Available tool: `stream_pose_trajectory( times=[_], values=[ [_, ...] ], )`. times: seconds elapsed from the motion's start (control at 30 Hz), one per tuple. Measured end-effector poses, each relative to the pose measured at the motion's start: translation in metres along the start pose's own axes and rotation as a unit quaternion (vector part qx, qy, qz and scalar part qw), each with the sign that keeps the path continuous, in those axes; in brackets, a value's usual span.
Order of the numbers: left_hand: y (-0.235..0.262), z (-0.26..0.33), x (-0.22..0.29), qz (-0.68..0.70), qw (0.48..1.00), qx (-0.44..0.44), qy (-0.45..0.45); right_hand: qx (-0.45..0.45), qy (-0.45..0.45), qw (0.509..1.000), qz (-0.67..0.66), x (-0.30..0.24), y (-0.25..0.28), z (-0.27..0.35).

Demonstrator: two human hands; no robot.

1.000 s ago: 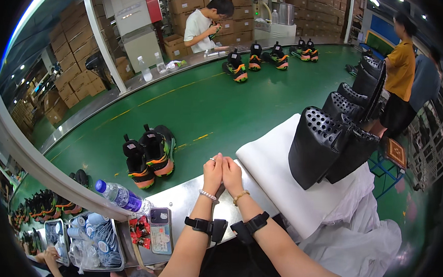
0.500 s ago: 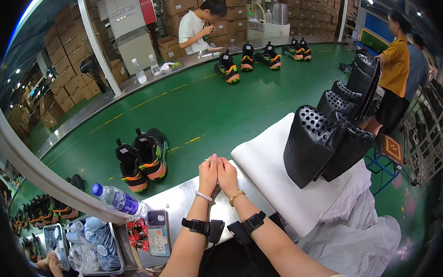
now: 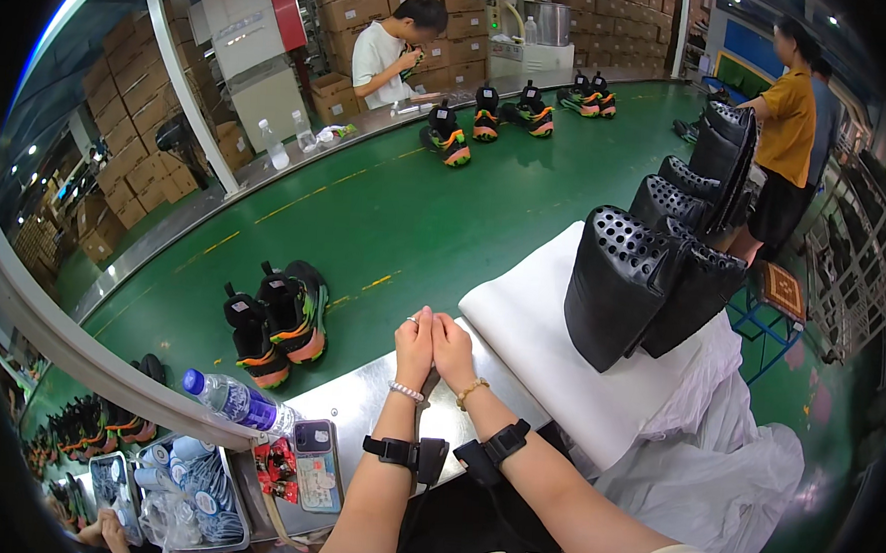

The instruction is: The recorder is assembling and inspecting shoe components on a factory production line.

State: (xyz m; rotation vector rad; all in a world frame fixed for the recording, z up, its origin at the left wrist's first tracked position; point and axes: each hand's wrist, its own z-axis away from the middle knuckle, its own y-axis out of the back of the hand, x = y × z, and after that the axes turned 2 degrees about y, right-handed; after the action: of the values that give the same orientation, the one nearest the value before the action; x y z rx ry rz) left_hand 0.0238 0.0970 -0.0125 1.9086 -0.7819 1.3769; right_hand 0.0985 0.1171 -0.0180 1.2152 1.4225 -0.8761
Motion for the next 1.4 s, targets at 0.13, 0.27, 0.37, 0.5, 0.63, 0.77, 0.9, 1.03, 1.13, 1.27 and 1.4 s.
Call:
stream_pose_trajectory(
  times=[0.13,0.27,0.37,0.5,0.63,0.77,0.9,1.03,1.13,1.27,1.4],
  values=[
    [-0.002,0.001,0.000,0.013,1.000,0.007,-0.001,-0.002,0.009,1.000,0.005,-0.001,0.001,0.000],
    [0.000,0.000,-0.002,-0.001,1.000,0.003,0.003,0.004,0.007,1.000,0.008,-0.002,-0.001,0.000],
    [0.002,-0.001,-0.001,0.003,1.000,0.008,0.005,-0.003,0.010,1.000,0.010,-0.004,-0.001,0.000],
    [0.002,-0.002,0.000,0.018,1.000,0.013,0.013,-0.013,0.004,1.000,0.014,-0.004,0.001,-0.001],
    [0.000,-0.001,-0.001,0.041,0.998,0.001,0.042,-0.009,0.010,1.000,0.017,-0.001,0.002,0.000],
    [0.000,-0.001,0.003,0.046,0.998,-0.013,0.031,-0.007,0.007,1.000,0.011,0.000,0.002,0.000],
    [0.005,-0.004,0.002,0.035,0.999,-0.016,0.034,-0.012,0.002,1.000,0.015,-0.002,0.000,-0.001],
    [0.003,-0.003,0.003,0.025,0.999,-0.005,0.027,-0.013,0.004,1.000,0.018,-0.003,0.001,-0.001],
    [0.002,-0.003,0.006,-0.007,1.000,0.001,0.016,0.003,0.016,1.000,0.005,-0.002,0.000,-0.001],
    [0.002,-0.001,0.007,0.003,1.000,0.006,0.023,-0.020,-0.018,0.999,0.021,-0.004,0.002,0.000],
    [0.002,-0.002,0.001,0.004,1.000,0.025,0.017,-0.012,0.012,0.999,0.030,-0.002,0.001,0.000]
  ],
)
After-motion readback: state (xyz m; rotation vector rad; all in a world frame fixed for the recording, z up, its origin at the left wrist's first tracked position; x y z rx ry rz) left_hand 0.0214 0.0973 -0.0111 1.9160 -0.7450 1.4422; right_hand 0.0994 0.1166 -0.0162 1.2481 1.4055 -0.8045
